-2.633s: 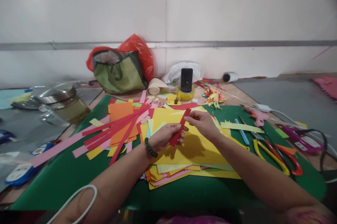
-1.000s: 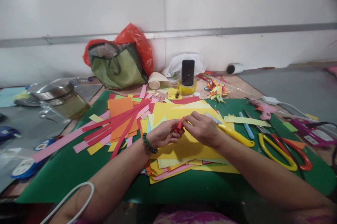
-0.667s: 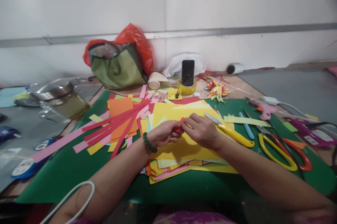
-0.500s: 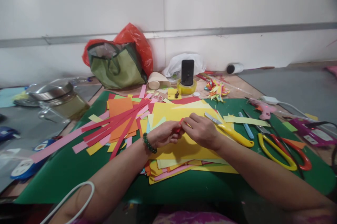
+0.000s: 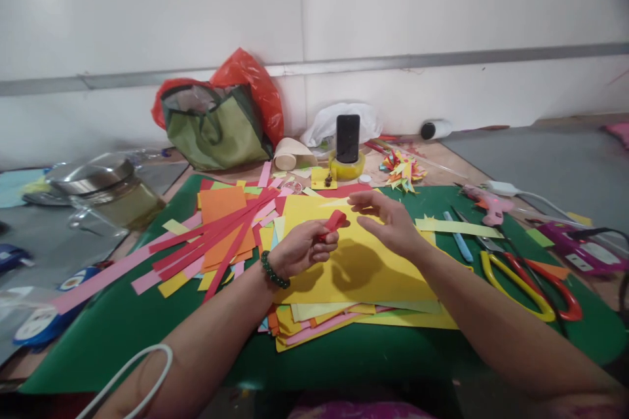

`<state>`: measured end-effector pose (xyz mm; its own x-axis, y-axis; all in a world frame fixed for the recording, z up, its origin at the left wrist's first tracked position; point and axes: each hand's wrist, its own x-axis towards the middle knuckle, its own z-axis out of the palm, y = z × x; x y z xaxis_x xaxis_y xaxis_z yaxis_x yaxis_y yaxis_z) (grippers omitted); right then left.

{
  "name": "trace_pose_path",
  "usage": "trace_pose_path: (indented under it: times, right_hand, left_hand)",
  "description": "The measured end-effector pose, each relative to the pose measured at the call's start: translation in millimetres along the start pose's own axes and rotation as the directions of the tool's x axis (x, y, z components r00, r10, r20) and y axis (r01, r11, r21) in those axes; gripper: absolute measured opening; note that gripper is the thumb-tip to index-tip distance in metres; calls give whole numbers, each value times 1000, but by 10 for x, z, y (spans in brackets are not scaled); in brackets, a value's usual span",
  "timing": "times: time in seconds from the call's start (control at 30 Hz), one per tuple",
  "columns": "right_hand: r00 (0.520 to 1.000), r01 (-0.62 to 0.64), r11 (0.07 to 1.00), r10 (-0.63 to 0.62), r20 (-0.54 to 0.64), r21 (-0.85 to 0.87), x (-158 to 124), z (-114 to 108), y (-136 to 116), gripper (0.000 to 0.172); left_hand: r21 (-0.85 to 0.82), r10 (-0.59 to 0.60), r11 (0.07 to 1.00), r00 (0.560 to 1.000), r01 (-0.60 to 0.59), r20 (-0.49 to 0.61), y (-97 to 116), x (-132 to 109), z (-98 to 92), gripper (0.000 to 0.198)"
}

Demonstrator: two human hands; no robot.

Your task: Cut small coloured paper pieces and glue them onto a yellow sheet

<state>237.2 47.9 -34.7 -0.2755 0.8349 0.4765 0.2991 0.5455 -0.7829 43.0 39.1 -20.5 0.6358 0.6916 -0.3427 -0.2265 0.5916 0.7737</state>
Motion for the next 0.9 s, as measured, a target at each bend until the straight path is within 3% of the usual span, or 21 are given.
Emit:
trace_pose_path:
  times: [0.07, 0.13, 0.23, 0.43, 0.6, 0.8, 0.9]
  right_hand:
    - [978, -203, 956, 189, 88, 210, 32, -22, 18, 29]
    - [951, -300, 907, 262, 162, 296, 44, -6, 10, 32]
    - [944, -321, 912, 286, 164, 257, 29, 53, -29, 33]
    - [956, -293, 949, 291, 35, 116, 11, 86, -57, 21]
    - [898, -437, 831, 378, 226, 344, 70, -27, -51, 29]
    - [839, -543, 772, 481, 255, 329, 74, -24, -62, 36]
    - [819, -574, 732, 501, 280, 367, 78, -26, -47, 38]
  left_hand:
    - [-15, 8, 1000, 999, -8, 38, 7, -9, 0, 9]
    - [12, 8, 1000, 998, -9, 67, -8, -8, 8, 10]
    - [98, 3, 995, 996, -12, 85, -48, -1, 32, 10]
    - [206, 30, 978, 998, -42, 62, -72, -19, 97, 11]
    - [348, 77, 933, 996, -87, 42, -74, -22, 93, 12]
    - [630, 179, 761, 983, -156, 27, -98, -26, 73, 15]
    - [608, 142, 784, 990, -126, 22, -91, -28, 55, 17]
